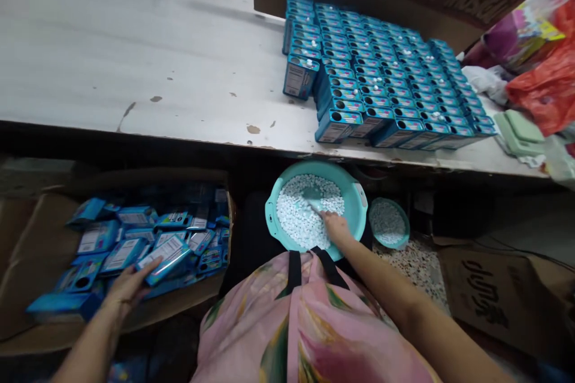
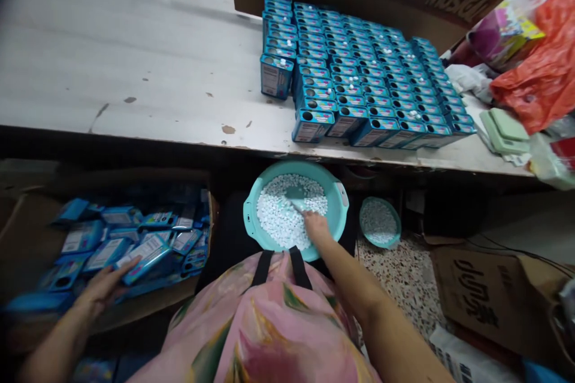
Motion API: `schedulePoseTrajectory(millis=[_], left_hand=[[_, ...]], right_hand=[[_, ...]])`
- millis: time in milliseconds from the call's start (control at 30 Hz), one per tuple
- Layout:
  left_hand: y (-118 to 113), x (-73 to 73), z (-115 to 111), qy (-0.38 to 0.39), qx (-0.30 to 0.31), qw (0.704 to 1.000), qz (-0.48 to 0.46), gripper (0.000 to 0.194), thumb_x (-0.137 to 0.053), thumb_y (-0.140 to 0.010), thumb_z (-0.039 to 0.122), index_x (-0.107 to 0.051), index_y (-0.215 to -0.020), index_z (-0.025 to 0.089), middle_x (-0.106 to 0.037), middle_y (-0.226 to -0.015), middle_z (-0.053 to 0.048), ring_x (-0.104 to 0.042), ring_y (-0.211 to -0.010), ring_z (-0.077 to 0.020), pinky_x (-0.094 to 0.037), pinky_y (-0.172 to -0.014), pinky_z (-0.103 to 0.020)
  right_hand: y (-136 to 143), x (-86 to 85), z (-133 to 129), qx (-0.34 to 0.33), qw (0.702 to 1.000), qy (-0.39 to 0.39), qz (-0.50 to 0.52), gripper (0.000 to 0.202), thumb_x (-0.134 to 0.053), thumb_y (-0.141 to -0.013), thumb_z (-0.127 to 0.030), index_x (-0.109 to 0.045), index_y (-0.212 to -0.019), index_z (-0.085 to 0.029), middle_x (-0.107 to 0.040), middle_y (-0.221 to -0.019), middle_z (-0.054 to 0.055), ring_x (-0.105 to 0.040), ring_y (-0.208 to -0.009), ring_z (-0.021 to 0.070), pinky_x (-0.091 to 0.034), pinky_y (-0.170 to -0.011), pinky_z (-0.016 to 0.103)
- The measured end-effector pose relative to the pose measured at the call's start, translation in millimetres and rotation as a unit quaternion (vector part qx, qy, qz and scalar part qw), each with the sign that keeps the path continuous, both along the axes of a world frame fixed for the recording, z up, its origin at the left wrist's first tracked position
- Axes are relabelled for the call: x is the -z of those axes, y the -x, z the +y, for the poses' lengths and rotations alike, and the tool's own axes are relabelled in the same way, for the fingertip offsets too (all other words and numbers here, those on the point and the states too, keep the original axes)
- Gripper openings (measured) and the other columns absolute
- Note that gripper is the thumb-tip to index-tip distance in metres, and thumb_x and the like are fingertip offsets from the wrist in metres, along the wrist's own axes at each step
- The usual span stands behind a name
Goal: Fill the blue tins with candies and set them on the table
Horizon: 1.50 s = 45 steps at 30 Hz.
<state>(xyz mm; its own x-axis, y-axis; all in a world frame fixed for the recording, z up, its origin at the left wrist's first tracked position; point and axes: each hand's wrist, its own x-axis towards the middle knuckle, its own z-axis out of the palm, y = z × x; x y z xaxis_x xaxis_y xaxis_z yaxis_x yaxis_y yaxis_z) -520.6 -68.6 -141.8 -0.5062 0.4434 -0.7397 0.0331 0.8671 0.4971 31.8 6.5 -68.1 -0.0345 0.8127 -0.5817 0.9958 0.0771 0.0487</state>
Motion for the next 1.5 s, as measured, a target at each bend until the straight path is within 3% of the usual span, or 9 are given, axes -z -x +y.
schedulePoseTrajectory(millis=[100,200,367,500,733,933,1067,1300,1500], left_hand=[[-57.5,-18.6,-10.7,-0.088,-0.087,0.988,-0.093,0.043,-0.075,-0.048,0.025,-0.057,-0.087,0.028,-0.066,-0.069,0.007,-0.065,-0.069,-0.0193,-0.055,-0.06,-0.034],[-110.7,-48.6,-4.8,-0.16,-0.109,0.962,-0.19,0.043,-0.07,-0.052,0.021,-0.058,-0.092,0.028,-0.068,-0.081,0.003,-0.066,-0.08,-0.0209,-0.056,-0.066,-0.036],[-185.7,-106.6,16.1,-0.202,0.004,0.933,-0.297,0.052,-0.07,-0.054,0.025,-0.056,-0.103,0.026,-0.065,-0.102,-0.004,-0.061,-0.097,-0.0253,-0.053,-0.08,-0.039],[-233.5,-130.8,39.9,-0.214,0.116,0.924,-0.295,0.058,-0.073,-0.052,0.027,-0.051,-0.106,0.026,-0.064,-0.101,-0.003,-0.061,-0.095,-0.0236,-0.051,-0.083,-0.038],[-279.8,-128.1,81.5,-0.299,0.253,0.893,-0.221,0.059,-0.078,-0.048,0.024,-0.049,-0.099,0.023,-0.061,-0.09,0.002,-0.061,-0.086,-0.0186,-0.048,-0.084,-0.034],[-292.1,-119.5,101.9,-0.356,0.32,0.867,-0.141,0.058,-0.076,-0.05,0.028,-0.052,-0.102,0.019,-0.06,-0.095,-0.002,-0.058,-0.092,-0.0213,-0.045,-0.087,-0.037],[-304.5,-117.4,109.4,-0.329,0.376,0.859,-0.113,0.06,-0.073,-0.053,0.03,-0.054,-0.109,0.017,-0.061,-0.101,-0.005,-0.057,-0.096,-0.0239,-0.043,-0.09,-0.038],[-335.1,-106.0,115.5,-0.341,0.412,0.838,-0.113,0.058,-0.071,-0.054,0.029,-0.054,-0.108,0.017,-0.06,-0.101,-0.004,-0.058,-0.094,-0.0228,-0.044,-0.086,-0.034],[-344.6,-100.5,118.4,-0.347,0.45,0.819,-0.081,0.051,-0.069,-0.056,0.028,-0.053,-0.103,0.018,-0.058,-0.097,-0.002,-0.056,-0.09,-0.0209,-0.042,-0.086,-0.032]], right_hand=[[15.2,7.0,-17.6,-0.035,0.997,0.026,0.071,0.041,-0.027,-0.087,-0.011,-0.048,-0.121,-0.018,-0.058,-0.11,0.014,-0.055,-0.101,0.0223,-0.043,-0.081,0.032],[13.3,13.7,-22.8,-0.045,0.99,0.054,0.125,0.041,-0.035,-0.083,-0.011,-0.053,-0.118,-0.021,-0.061,-0.109,0.011,-0.056,-0.101,0.0222,-0.042,-0.083,0.032],[-6.0,26.1,-17.2,-0.02,0.969,0.098,0.228,0.043,-0.046,-0.073,-0.007,-0.064,-0.109,-0.023,-0.065,-0.108,0.004,-0.058,-0.1,0.0192,-0.043,-0.083,0.025],[-18.9,29.1,-17.3,0.021,0.943,0.107,0.313,0.046,-0.043,-0.068,-0.002,-0.068,-0.102,-0.02,-0.069,-0.099,0.0,-0.061,-0.091,0.0146,-0.044,-0.078,0.019],[-55.3,-4.8,-2.7,0.1,0.916,0.071,0.381,0.05,-0.043,-0.065,-0.005,-0.065,-0.109,-0.017,-0.07,-0.085,0.0,-0.06,-0.072,0.0123,-0.046,-0.068,0.02],[-86.4,-66.1,11.6,0.185,0.848,0.093,0.488,0.047,-0.046,-0.062,-0.009,-0.066,-0.105,-0.012,-0.063,-0.063,-0.001,-0.047,-0.049,0.0063,-0.038,-0.048,0.017],[-91.4,-107.1,19.3,0.179,0.833,0.102,0.513,0.045,-0.048,-0.062,-0.011,-0.067,-0.102,-0.01,-0.058,-0.056,-0.003,-0.04,-0.045,0.0042,-0.033,-0.044,0.016],[-80.2,-142.6,37.9,0.102,0.885,0.132,0.434,0.04,-0.049,-0.062,-0.007,-0.07,-0.095,-0.012,-0.054,-0.05,-0.004,-0.042,-0.043,0.0033,-0.033,-0.043,0.014],[-70.0,-171.2,51.4,0.015,0.946,0.057,0.319,0.032,-0.051,-0.066,-0.007,-0.072,-0.088,-0.015,-0.057,-0.052,-0.004,-0.048,-0.045,0.0044,-0.035,-0.047,0.014]])
